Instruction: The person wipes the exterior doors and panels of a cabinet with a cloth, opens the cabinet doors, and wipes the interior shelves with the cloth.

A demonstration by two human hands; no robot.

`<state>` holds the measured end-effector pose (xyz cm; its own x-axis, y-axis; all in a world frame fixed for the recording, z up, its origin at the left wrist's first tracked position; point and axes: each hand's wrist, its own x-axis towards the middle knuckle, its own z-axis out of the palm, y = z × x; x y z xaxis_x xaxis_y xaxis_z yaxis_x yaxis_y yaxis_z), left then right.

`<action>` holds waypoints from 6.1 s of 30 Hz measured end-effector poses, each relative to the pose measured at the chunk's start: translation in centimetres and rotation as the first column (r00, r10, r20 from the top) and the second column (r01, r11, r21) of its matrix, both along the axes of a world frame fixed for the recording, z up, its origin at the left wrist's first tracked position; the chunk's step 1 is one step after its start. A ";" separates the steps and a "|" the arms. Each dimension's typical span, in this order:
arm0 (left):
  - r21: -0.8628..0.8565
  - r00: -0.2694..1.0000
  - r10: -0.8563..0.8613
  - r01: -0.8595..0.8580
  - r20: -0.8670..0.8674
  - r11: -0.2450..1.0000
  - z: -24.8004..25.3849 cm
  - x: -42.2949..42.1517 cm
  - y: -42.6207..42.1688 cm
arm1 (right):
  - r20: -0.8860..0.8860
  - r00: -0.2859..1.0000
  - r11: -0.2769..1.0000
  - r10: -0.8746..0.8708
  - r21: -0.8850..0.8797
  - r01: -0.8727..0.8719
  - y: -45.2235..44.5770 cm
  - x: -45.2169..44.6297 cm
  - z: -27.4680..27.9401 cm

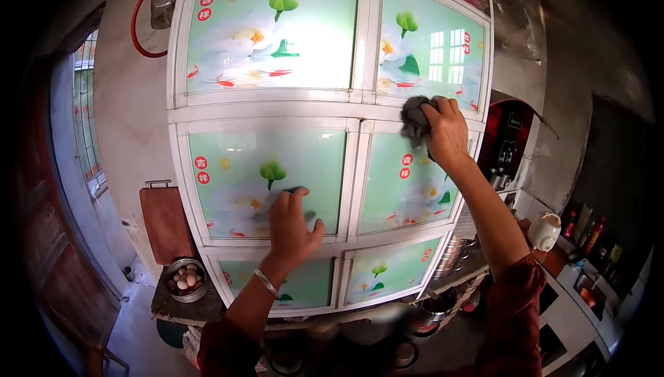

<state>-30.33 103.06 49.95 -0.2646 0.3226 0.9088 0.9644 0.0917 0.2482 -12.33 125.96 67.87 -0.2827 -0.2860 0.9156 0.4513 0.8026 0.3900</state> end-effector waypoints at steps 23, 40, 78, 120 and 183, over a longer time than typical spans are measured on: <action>-0.096 0.997 -0.065 0.061 -0.034 0.993 -0.6 0.2 -0.5 | 0.119 0.928 0.935 0.354 -0.049 -0.351 -15.4 -13.9 0.6; 0.074 0.996 0.082 -0.084 0.029 0.994 -1.7 -2.6 -3.8 | 0.028 0.958 0.953 0.287 0.099 -0.288 -15.8 -14.4 0.7; 0.013 0.990 0.137 -0.138 0.043 0.990 -2.5 -2.0 -4.0 | 0.298 0.789 0.808 0.538 0.085 -0.583 -15.9 -15.8 2.4; -0.135 0.980 0.187 -0.177 0.065 0.975 -1.3 -1.1 -4.3 | -0.350 0.916 0.876 -0.195 -0.482 0.002 9.6 4.2 -2.4; -0.171 0.978 0.201 -0.188 0.060 0.967 -0.8 -0.3 -4.1 | -0.179 0.901 0.887 0.396 -0.178 -0.426 -1.5 -3.7 -4.1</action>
<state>-30.60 98.94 49.13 -0.4033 0.4009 0.8226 0.9028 0.3212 0.2861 -16.08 124.49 63.75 -0.0525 -0.1491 0.9874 0.0990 0.9831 0.1537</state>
